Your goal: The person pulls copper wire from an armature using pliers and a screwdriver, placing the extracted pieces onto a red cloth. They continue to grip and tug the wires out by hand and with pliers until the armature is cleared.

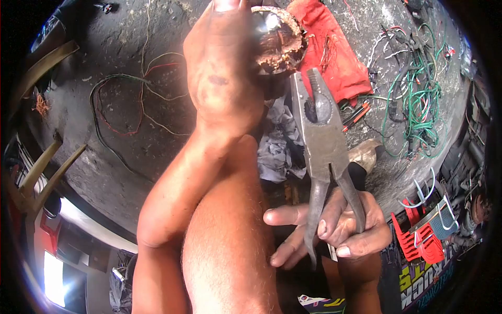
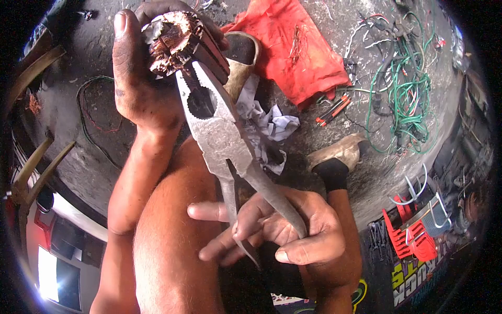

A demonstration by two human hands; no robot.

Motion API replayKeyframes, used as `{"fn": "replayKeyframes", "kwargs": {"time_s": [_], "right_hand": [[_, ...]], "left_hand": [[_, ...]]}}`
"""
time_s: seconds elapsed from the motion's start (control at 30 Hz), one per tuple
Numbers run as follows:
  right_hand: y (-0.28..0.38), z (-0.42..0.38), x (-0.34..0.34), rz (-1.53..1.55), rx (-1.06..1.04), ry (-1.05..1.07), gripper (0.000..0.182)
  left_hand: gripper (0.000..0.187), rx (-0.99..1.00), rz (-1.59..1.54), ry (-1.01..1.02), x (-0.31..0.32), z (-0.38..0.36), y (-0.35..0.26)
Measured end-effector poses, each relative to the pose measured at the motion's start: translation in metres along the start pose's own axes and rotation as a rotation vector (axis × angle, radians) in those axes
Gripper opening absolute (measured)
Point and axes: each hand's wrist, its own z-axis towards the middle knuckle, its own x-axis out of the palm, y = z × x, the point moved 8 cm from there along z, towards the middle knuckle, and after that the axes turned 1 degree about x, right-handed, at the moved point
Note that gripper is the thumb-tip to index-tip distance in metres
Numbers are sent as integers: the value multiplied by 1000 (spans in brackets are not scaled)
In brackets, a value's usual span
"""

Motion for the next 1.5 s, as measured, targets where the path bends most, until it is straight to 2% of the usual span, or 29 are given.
{"fn": "replayKeyframes", "kwargs": {"time_s": [0.07, 0.1, 0.17, 0.2, 0.3, 0.37, 0.43, 0.5, 0.6, 0.67, 0.7, 0.73, 0.8, 0.83, 0.87, 0.93, 1.03, 1.07, 1.13, 1.17, 1.2, 1.27, 1.3, 1.33, 1.37, 1.4, 1.47, 1.5], "right_hand": [[-3, -2, -1, -62, 93, -63, 57], [-3, -1, -2, -63, 93, -62, 57], [-4, 0, -5, -52, 100, -60, 55], [-3, -1, -6, -53, 98, -62, 55], [-2, -1, -8, -67, 124, -45, 54], [3, 0, -5, -18, 66, 33, 44], [6, 0, -5, -29, 86, 51, 41], [5, 0, -3, -38, 106, 67, 38], [9, 0, -9, -38, 51, 10, 33], [11, 2, -17, 82, 25, 4, 27], [10, -2, -21, 78, 50, -151, 22], [7, 2, -20, 80, 50, -150, 22], [8, 10, -28, -242, -23, -232, 17], [12, 15, -37, -583, -70, -227, 16], [18, 23, -41, -807, -129, -260, 13], [22, 44, -57, -1175, -377, -327, 18], [11, 65, -85, -1173, -448, -388, 20], [11, 65, -83, -1167, -443, -383, 20], [6, 60, -85, -1097, -342, -436, 28], [4, 48, -75, -1426, -429, -408, 29], [-10, 27, -70, -1355, -302, -403, 29], [-36, -11, -83, -1363, -246, -476, 30], [-34, -19, -89, -1361, -243, -507, 30], [-31, -27, -102, -1233, -208, -612, 27], [-28, -34, -117, -1097, -180, -707, 24], [-20, -35, -126, -1094, -187, -730, 24], [7, -22, -140, -1023, -272, -589, 18], [24, -15, -145, -1100, -322, -550, 21]], "left_hand": [[57, 109, 113, 120, 3, 2, -5], [57, 110, 114, 120, 4, 1, -4], [56, 56, 274, -76, -5, 1, 0], [56, 56, 272, -75, -6, 1, -1], [57, 141, 137, 99, 1, 2, -4], [59, 112, 122, 86, 0, 4, -2], [61, 111, 135, 68, 4, 2, -5], [68, 116, 285, 26, 2, 1, -7], [69, 53, 435, 28, 11, -4, -13], [66, 9, 369, -1, 14, -4, -11], [64, -34, 305, -30, 12, -4, -8], [61, 173, 560, 199, 0, 3, -1], [62, 244, 746, 216, -7, 6, 4], [42, 235, 898, 163, -3, 6, 7], [36, 131, 798, 70, -15, 10, 18], [35, -21, 583, -45, -47, 23, 59], [37, -231, 538, -145, -80, 30, 99], [37, -231, 545, -151, -89, 34, 103], [37, -36, 758, -5, -89, 49, 101], [38, -304, 592, -295, -110, 59, 111], [39, -429, 152, -412, -118, 65, 114], [39, -362, 220, -409, -135, 88, 96], [38, -424, 169, -381, -131, 83, 99], [37, -480, 117, -347, -122, 75, 101], [37, -482, 147, -334, -120, 69, 105], [37, -499, 141, -320, -114, 65, 108], [39, -442, 284, -341, -110, 60, 102], [41, -461, 329, -333, -109, 61, 103]]}}
